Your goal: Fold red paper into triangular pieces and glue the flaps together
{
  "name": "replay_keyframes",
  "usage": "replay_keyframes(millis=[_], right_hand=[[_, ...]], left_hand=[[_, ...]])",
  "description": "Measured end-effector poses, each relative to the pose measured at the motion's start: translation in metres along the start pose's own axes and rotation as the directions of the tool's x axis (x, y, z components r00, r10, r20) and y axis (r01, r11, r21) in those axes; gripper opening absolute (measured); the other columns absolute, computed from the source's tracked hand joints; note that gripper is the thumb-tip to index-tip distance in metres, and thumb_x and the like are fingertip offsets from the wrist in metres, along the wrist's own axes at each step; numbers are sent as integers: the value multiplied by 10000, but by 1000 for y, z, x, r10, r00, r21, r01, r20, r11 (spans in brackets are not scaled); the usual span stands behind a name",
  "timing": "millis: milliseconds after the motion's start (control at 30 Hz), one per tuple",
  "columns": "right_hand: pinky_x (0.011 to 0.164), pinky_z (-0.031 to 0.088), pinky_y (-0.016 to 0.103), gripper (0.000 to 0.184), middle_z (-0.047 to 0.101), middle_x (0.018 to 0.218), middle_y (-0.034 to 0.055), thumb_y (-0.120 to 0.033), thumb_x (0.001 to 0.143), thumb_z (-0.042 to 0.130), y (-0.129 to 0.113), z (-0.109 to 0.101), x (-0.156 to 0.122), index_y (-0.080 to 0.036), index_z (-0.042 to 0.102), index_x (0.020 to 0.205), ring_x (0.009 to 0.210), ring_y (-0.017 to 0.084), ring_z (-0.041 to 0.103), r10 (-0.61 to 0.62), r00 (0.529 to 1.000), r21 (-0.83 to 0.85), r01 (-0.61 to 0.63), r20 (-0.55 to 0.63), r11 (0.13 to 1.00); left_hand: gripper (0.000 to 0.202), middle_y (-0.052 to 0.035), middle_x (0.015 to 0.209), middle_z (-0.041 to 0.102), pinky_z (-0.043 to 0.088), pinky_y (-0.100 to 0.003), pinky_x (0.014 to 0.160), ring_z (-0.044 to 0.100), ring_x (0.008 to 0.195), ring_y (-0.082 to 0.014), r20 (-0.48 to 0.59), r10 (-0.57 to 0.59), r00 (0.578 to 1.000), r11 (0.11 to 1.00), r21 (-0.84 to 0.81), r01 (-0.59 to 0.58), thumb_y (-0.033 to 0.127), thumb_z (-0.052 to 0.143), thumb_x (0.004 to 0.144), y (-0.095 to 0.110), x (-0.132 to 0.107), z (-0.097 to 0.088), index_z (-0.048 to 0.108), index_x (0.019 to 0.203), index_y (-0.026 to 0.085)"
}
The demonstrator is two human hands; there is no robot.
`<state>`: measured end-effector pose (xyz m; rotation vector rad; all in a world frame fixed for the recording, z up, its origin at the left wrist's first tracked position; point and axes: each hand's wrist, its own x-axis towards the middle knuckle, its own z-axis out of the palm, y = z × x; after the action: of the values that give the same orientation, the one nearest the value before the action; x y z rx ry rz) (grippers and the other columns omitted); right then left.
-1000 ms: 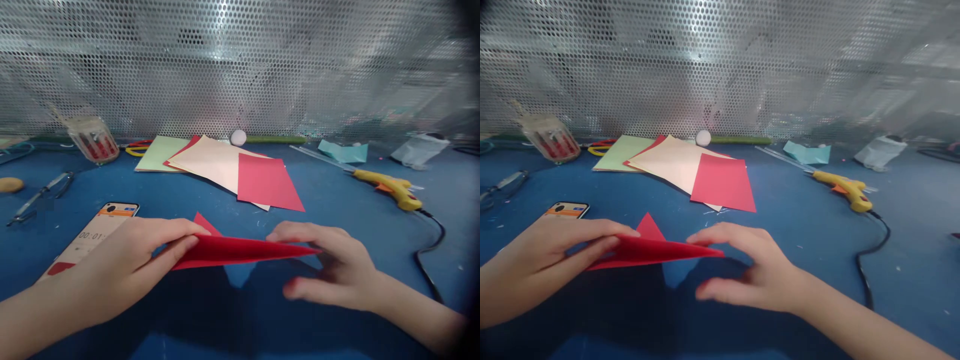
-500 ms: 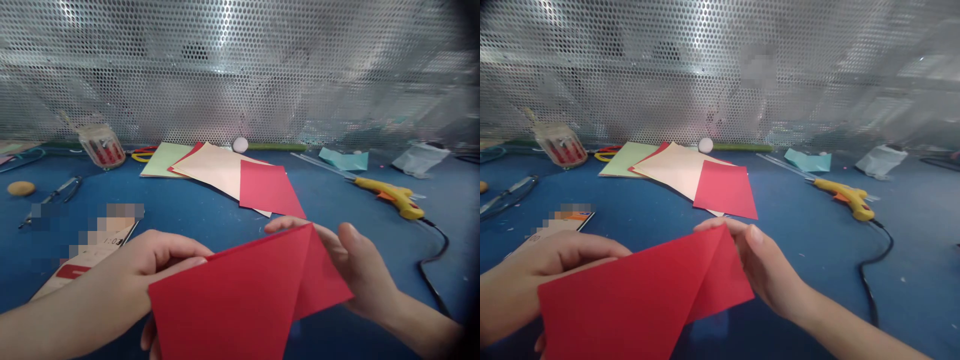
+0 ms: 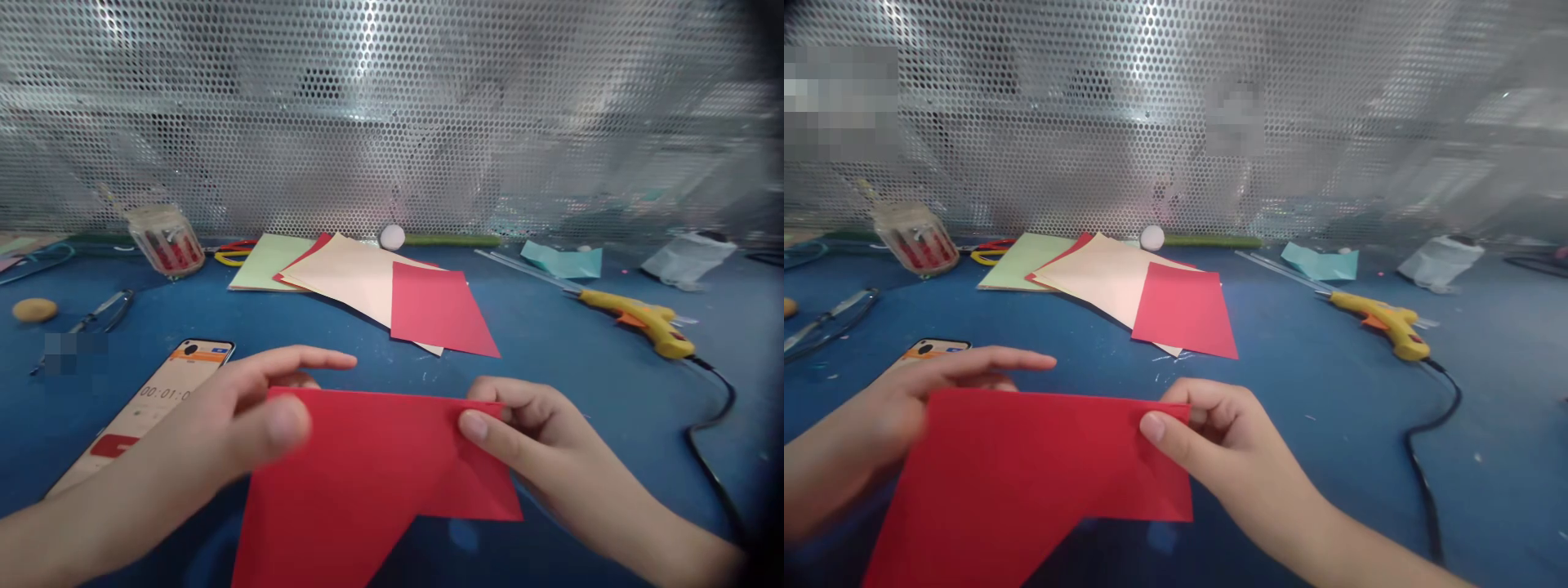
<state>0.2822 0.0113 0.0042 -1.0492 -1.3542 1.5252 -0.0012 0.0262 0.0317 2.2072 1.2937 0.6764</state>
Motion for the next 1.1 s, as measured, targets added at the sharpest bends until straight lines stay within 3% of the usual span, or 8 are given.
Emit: replay_keyframes(millis=[100, 167, 233, 367, 667, 900, 1000, 1100], right_hand=[[531, 558, 206, 318, 696, 579, -9, -453, 794, 880, 1, 1, 0, -208, 716, 675, 515, 120, 645, -68, 998, -63, 68, -2, 996], [610, 618, 228, 218, 791, 707, 17, -438, 806, 877, 3, -1, 0, -235, 805, 843, 633, 161, 748, -104, 994, -74, 103, -18, 992], [678, 660, 274, 281, 835, 815, 38, -475, 813, 867, 6, -3, 1, -265, 833, 996, 734, 204, 800, -133, 989, -114, 126, -59, 985], [700, 680, 341, 348, 839, 836, 56, -555, 783, 860, 10, -9, 3, -266, 859, 976, 760, 248, 805, -132, 984, -275, 95, -119, 957], [553, 564, 245, 370, 749, 652, 36, -578, 786, 832, 6, -7, 2, -232, 782, 664, 589, 170, 670, -141, 977, -347, 78, -160, 935], [448, 347, 219, 614, 413, 523, -46, -681, 889, 661, 3, -1, 1, -218, 442, 550, 492, 102, 357, -147, 984, -402, 96, -98, 911], [490, 400, 226, 413, 536, 571, -21, -508, 895, 689, 4, 1, 3, -218, 590, 619, 531, 122, 459, -173, 983, -456, 128, -59, 881], [499, 439, 212, 308, 632, 580, -11, -380, 927, 617, 4, 2, 2, -230, 669, 663, 530, 127, 544, -205, 979, -542, 182, 18, 821]], left_hand=[[358, 69, 861, 755, 560, -187, 525, 722, 653, -154, -36, -44, 998, 995, -93, 41, 554, 696, 903, 1, 2, 4, 718, 1237, 427], [282, 86, 882, 775, 600, -213, 624, 737, 727, -164, -49, -58, 997, 997, -61, 55, 495, 706, 899, 2, 3, 7, 750, 1176, 463], [211, 103, 946, 804, 627, -261, 761, 762, 815, -181, -52, -42, 998, 998, -42, 40, 491, 694, 913, 1, 4, 8, 778, 1106, 487], [171, 112, 1005, 819, 630, -293, 855, 789, 894, -203, -33, -57, 998, 997, -62, 55, 529, 715, 917, -4, 6, 10, 799, 1063, 497], [126, 115, 910, 821, 615, -202, 725, 788, 832, -185, -81, -172, 982, 979, -127, 160, 516, 757, 834, -2, 6, 11, 826, 938, 494], [72, 78, 703, 772, 550, -139, 555, 746, 646, -143, -18, -319, 947, 900, -318, 297, 427, 785, 765, 3, 10, 10, 810, 740, 364], [67, 79, 671, 767, 525, -122, 536, 727, 613, -127, 13, -289, 957, 895, -350, 276, 368, 763, 770, 6, 12, 14, 807, 720, 353], [108, 98, 622, 739, 493, -97, 530, 681, 573, -97, -45, -190, 981, 940, -298, 168, 297, 754, 764, 13, 10, 16, 806, 699, 366]])
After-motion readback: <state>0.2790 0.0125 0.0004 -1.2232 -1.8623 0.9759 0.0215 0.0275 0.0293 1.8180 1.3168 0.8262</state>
